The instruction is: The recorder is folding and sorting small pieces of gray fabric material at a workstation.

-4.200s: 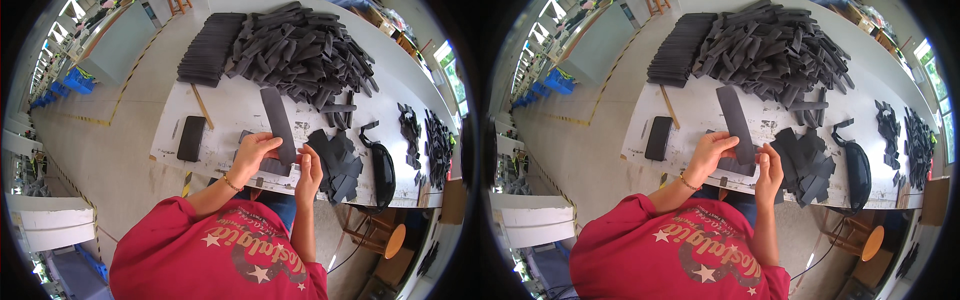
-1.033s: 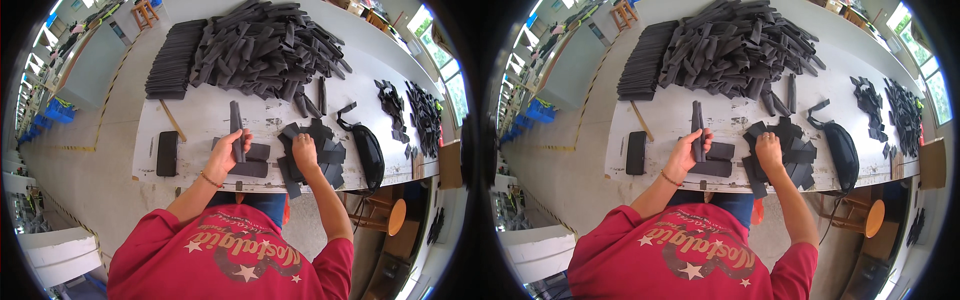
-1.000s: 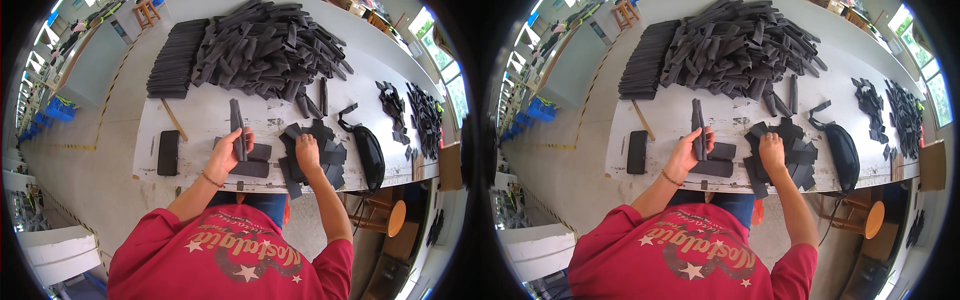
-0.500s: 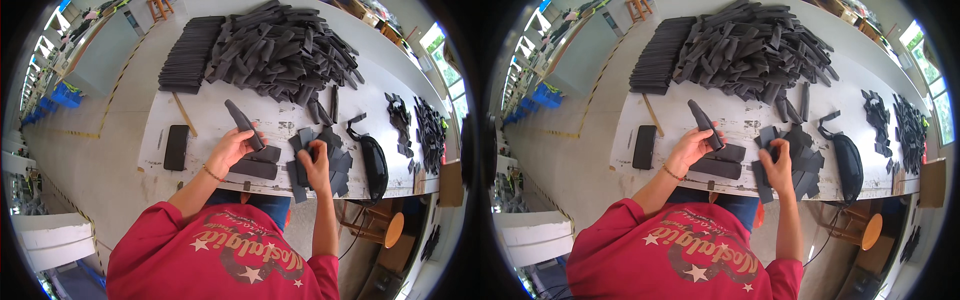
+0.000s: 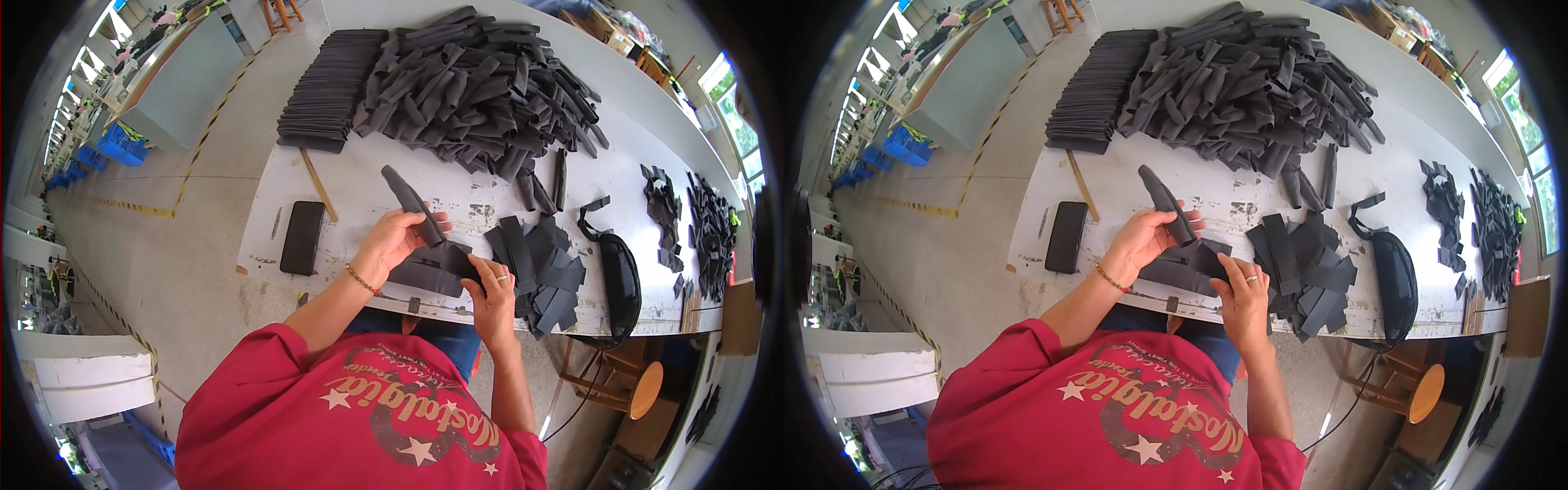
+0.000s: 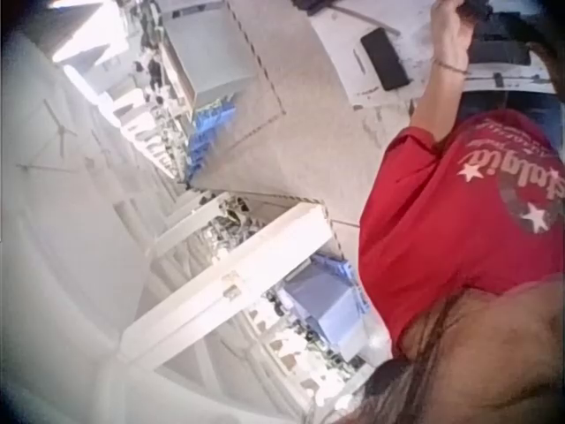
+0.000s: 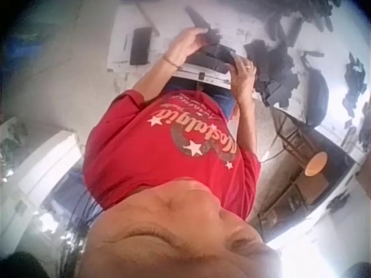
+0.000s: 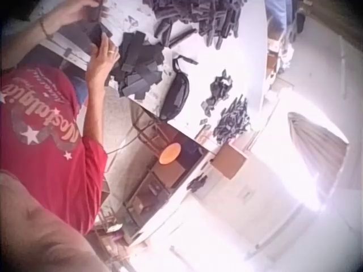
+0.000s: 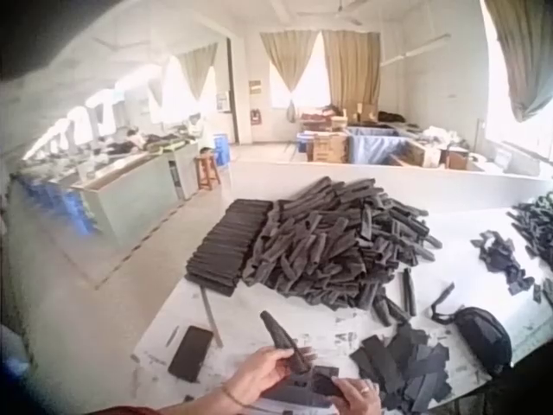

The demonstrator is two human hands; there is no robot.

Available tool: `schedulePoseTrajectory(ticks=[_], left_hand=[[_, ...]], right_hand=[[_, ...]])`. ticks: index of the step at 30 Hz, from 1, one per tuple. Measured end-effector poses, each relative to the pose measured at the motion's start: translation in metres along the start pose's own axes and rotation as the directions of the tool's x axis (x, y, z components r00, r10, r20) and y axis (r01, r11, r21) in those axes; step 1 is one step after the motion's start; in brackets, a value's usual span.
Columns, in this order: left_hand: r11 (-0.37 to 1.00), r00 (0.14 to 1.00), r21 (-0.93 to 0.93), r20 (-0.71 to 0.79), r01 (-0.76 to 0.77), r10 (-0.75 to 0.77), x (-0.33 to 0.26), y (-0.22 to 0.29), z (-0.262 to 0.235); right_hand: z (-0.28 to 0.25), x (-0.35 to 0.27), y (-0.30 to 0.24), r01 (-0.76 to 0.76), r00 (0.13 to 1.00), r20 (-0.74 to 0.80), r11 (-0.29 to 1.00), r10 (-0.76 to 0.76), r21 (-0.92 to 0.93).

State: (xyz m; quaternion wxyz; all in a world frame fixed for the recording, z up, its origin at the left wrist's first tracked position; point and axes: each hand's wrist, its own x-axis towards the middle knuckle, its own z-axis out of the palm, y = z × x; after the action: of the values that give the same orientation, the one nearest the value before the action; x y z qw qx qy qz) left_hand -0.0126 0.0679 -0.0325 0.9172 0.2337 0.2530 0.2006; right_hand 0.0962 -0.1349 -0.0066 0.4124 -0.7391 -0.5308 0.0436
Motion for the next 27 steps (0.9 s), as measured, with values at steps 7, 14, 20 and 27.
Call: schedulePoseTrajectory(ticks=[7,14,20,27], left_hand=[[0.994,1.0,0.104,-0.01,-0.025,0.027,-0.003,0.001,0.003],[0.988,0.99,0.125,-0.092,-0.092,0.104,-0.001,-0.005,0.0],[0.989,0.993,0.116,-0.051,-0.096,0.102,-0.001,-0.005,0.003],[0.999,0.999,0.045,-0.027,-0.03,0.031,-0.006,-0.004,0.006]], right_hand=[[0.0,-0.003,0.002,-0.016,0.998,-0.06,0.999,0.018,0.032],[0.002,-0.003,-0.008,-0.104,0.994,-0.022,0.991,0.106,0.082],[0.005,0.008,-0.022,0.027,0.999,-0.046,0.999,-0.029,-0.028],[0.001,0.013,-0.024,0.039,0.997,-0.065,0.99,-0.048,-0.138]])
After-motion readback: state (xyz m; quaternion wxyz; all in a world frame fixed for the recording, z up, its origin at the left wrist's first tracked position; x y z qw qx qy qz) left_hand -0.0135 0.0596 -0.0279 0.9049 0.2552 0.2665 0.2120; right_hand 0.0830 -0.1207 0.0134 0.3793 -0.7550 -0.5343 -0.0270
